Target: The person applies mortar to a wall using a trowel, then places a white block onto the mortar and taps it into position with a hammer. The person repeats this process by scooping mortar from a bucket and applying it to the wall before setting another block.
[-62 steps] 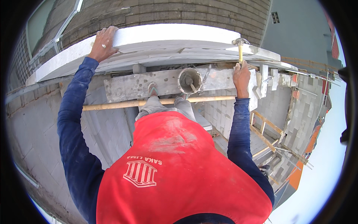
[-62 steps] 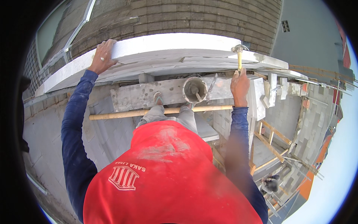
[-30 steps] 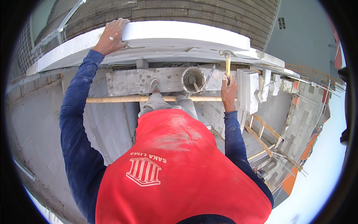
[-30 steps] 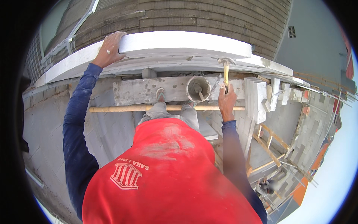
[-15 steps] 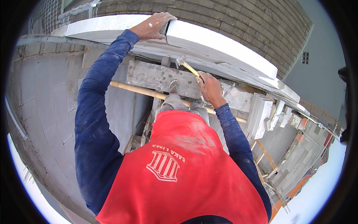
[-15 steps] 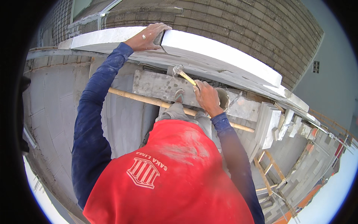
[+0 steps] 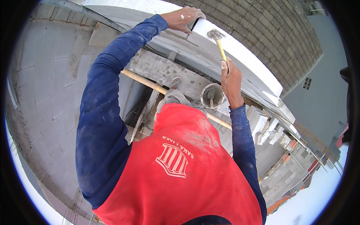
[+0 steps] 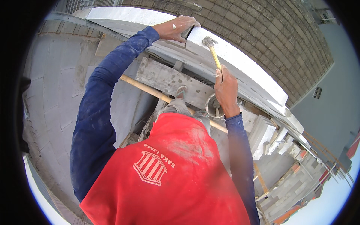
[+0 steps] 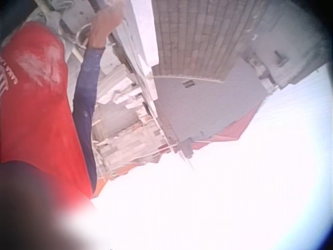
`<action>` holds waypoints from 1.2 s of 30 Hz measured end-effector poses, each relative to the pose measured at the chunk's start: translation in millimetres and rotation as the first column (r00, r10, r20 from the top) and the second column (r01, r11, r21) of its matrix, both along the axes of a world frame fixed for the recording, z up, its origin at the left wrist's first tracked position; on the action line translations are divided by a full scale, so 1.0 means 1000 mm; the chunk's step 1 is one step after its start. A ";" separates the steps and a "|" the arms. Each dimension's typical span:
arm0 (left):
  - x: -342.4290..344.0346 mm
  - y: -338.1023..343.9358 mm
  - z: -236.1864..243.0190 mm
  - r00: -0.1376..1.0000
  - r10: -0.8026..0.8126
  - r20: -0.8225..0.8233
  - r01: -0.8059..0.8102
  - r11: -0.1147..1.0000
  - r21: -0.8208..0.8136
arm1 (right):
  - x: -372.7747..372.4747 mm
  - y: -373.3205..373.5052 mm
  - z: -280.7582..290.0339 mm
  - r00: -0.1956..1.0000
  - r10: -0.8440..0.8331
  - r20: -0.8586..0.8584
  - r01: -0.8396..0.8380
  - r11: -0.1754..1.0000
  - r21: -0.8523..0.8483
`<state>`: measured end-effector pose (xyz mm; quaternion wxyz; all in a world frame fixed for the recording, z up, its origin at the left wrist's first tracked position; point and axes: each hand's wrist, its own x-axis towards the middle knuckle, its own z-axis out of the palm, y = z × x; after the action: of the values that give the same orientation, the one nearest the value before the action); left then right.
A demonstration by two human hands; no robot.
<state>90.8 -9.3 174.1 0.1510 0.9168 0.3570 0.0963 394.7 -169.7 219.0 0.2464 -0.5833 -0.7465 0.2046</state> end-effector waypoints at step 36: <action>0.004 -0.001 0.013 0.999 0.036 0.002 -0.035 0.993 -0.110 | 0.000 -0.025 -0.007 0.982 -0.184 -0.051 0.180 0.981 -0.071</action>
<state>94.8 -10.6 187.0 0.2004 0.9003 0.3778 0.0811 395.1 -195.1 211.7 0.2658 -0.6510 -0.6753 0.2224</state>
